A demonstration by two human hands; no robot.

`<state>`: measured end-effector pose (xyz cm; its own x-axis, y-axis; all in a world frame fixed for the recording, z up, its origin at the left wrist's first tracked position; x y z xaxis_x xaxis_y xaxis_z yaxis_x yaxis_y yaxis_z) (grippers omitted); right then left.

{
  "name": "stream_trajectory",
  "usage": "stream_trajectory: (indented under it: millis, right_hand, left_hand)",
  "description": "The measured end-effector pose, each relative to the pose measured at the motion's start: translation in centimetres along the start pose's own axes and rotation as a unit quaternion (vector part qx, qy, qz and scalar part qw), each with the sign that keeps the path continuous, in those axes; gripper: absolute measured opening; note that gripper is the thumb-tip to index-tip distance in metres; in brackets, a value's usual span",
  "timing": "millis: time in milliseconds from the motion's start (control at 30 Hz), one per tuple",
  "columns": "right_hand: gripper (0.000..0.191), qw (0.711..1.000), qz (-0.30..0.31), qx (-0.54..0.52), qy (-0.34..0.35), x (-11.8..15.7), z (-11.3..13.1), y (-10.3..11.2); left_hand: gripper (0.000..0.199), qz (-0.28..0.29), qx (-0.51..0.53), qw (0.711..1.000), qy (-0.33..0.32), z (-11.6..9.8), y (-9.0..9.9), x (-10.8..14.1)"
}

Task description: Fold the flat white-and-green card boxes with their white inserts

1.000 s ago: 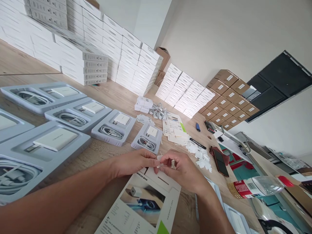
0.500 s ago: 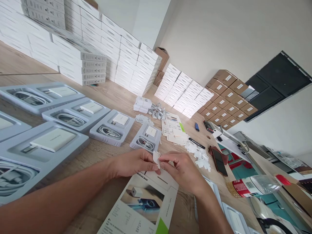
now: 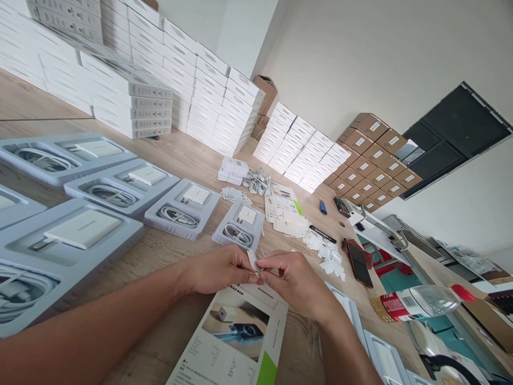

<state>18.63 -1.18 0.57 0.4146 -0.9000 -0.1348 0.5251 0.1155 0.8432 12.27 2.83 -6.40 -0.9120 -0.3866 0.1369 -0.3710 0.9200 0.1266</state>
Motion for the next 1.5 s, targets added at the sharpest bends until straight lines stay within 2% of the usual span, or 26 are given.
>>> stream_trajectory:
  millis: [200,433,667,867,1133,1333,1500]
  right_hand:
    - [0.030,1.000,-0.016,-0.003,-0.006,0.2,-0.2,0.0]
    - [0.024,1.000,0.007,0.005,-0.009,0.2,-0.2,-0.1]
    - [0.024,1.000,0.003,-0.008,0.006,0.1,0.2,-0.3]
    - [0.028,1.000,0.003,-0.003,0.002,0.1,0.2,-0.3]
    - [0.027,1.000,-0.004,-0.001,0.004,0.1,0.0,-0.5]
    - [0.031,0.999,-0.029,-0.019,-0.018,0.3,-1.0,-0.3]
    - [0.022,0.996,-0.062,-0.022,-0.055,0.7,-1.7,0.7]
  left_hand:
    - [0.032,-0.001,-0.003,1.000,-0.004,0.0,-0.1,0.0]
    - [0.045,0.005,-0.013,1.000,-0.007,-0.8,-0.4,0.3]
    - [0.042,0.002,-0.026,1.000,-0.006,-0.4,-0.2,0.2]
    - [0.049,0.000,-0.038,0.999,-0.011,-0.4,-0.4,0.2]
    - [0.048,-0.004,-0.055,0.998,-0.002,-0.5,-0.4,0.2]
    - [0.045,-0.005,-0.045,0.999,-0.004,-0.4,-0.4,0.1]
    - [0.037,-0.025,-0.023,0.999,0.024,0.1,0.0,-0.1]
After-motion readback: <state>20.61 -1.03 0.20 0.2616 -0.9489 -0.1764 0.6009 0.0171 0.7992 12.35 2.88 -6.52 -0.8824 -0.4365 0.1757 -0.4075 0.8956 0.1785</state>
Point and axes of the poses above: each hand's wrist, its own x-axis away from the middle knuckle, its own y-axis out of the back of the hand, z = x × y, the point moved 9 cm from there along -x, towards the middle knuckle, and after that the axes turned 7 degrees about y, right-handed, at the moved point
